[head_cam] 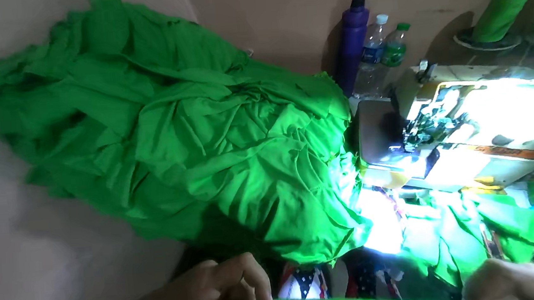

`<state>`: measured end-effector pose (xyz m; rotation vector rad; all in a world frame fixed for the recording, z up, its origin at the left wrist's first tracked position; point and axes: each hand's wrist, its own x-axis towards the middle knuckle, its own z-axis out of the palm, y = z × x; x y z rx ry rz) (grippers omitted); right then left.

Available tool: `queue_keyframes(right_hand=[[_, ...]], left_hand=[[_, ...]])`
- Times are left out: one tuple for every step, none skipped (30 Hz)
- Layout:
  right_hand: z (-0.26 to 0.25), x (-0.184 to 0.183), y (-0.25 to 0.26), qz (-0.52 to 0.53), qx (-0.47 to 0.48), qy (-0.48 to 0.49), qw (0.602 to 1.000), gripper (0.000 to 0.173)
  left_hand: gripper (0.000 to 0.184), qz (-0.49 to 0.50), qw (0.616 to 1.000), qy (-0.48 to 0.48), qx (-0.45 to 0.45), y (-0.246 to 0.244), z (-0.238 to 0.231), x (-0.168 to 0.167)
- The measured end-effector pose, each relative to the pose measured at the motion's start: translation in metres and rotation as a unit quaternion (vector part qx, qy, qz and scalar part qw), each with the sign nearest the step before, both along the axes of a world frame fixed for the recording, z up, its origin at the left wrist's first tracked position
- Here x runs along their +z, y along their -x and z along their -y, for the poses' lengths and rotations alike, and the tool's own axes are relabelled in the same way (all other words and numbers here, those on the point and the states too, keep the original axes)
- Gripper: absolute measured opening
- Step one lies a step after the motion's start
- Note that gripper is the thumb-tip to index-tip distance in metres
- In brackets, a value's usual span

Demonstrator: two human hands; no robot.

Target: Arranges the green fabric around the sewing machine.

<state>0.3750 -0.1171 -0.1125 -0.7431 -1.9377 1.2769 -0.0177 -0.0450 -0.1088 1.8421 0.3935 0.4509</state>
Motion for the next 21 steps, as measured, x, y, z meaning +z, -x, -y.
queue_keyframes(right_hand=[[0.001, 0.003, -0.002, 0.027, -0.008, -0.016, 0.999, 0.019], [0.003, 0.006, -0.002, 0.062, -0.016, -0.042, 0.997, 0.02], [0.004, 0.008, 0.002, 0.105, -0.029, -0.076, 0.991, 0.02], [0.006, 0.009, 0.009, 0.158, -0.049, -0.118, 0.979, 0.018], [0.007, 0.008, 0.016, 0.21, -0.073, -0.162, 0.961, 0.014], [0.008, 0.005, 0.023, 0.242, -0.097, -0.198, 0.945, 0.012], [0.008, 0.0, 0.027, 0.246, -0.116, -0.221, 0.937, 0.011], [0.007, -0.007, 0.03, 0.23, -0.131, -0.234, 0.935, 0.012], [0.006, -0.013, 0.031, 0.21, -0.142, -0.242, 0.937, 0.016], [0.004, -0.018, 0.033, 0.187, -0.154, -0.242, 0.94, 0.019], [0.003, -0.022, 0.036, 0.163, -0.167, -0.231, 0.945, 0.021], [0.003, -0.026, 0.037, 0.142, -0.179, -0.214, 0.95, 0.023], [0.002, -0.03, 0.039, 0.12, -0.19, -0.193, 0.955, 0.024], [0.001, -0.035, 0.04, 0.099, -0.203, -0.173, 0.959, 0.023], [0.0, -0.04, 0.042, 0.081, -0.218, -0.155, 0.96, 0.022], [-0.001, -0.044, 0.044, 0.065, -0.234, -0.14, 0.96, 0.019], [-0.001, -0.048, 0.046, 0.05, -0.249, -0.126, 0.959, 0.016], [-0.002, -0.052, 0.048, 0.036, -0.262, -0.116, 0.957, 0.013], [-0.002, -0.056, 0.05, 0.026, -0.276, -0.109, 0.955, 0.01], [-0.003, -0.059, 0.051, 0.02, -0.289, -0.104, 0.951, 0.008], [-0.004, -0.063, 0.053, 0.015, -0.301, -0.101, 0.948, 0.008]], left_hand=[[0.033, -0.033, 0.997, -0.064, 0.018, 0.001, 0.006, 0.003], [0.036, -0.061, 0.989, -0.127, 0.034, 0.0, 0.01, 0.005], [0.035, -0.083, 0.977, -0.187, 0.054, -0.002, 0.014, 0.004], [0.031, -0.093, 0.964, -0.234, 0.082, -0.004, 0.016, 0.0], [0.027, -0.095, 0.95, -0.274, 0.116, -0.005, 0.016, -0.005], [0.024, -0.082, 0.939, -0.297, 0.152, -0.005, 0.015, -0.013], [0.023, -0.054, 0.934, -0.301, 0.183, -0.004, 0.013, -0.021], [0.023, -0.021, 0.933, -0.292, 0.207, -0.003, 0.011, -0.028], [0.025, 0.012, 0.934, -0.272, 0.23, -0.003, 0.01, -0.033], [0.025, 0.035, 0.933, -0.25, 0.255, -0.005, 0.011, -0.037], [0.025, 0.05, 0.93, -0.233, 0.281, -0.007, 0.012, -0.04], [0.024, 0.06, 0.926, -0.218, 0.304, -0.009, 0.013, -0.042], [0.023, 0.065, 0.921, -0.207, 0.323, -0.011, 0.015, -0.044], [0.021, 0.069, 0.916, -0.2, 0.341, -0.013, 0.016, -0.047], [0.019, 0.072, 0.91, -0.195, 0.357, -0.015, 0.016, -0.05], [0.017, 0.075, 0.907, -0.19, 0.369, -0.016, 0.016, -0.052], [0.015, 0.074, 0.905, -0.184, 0.376, -0.017, 0.017, -0.054], [0.015, 0.072, 0.903, -0.181, 0.384, -0.018, 0.017, -0.055], [0.015, 0.07, 0.9, -0.182, 0.389, -0.018, 0.018, -0.056], [0.016, 0.07, 0.898, -0.186, 0.393, -0.019, 0.017, -0.057], [0.016, 0.07, 0.896, -0.191, 0.395, -0.019, 0.017, -0.058]])
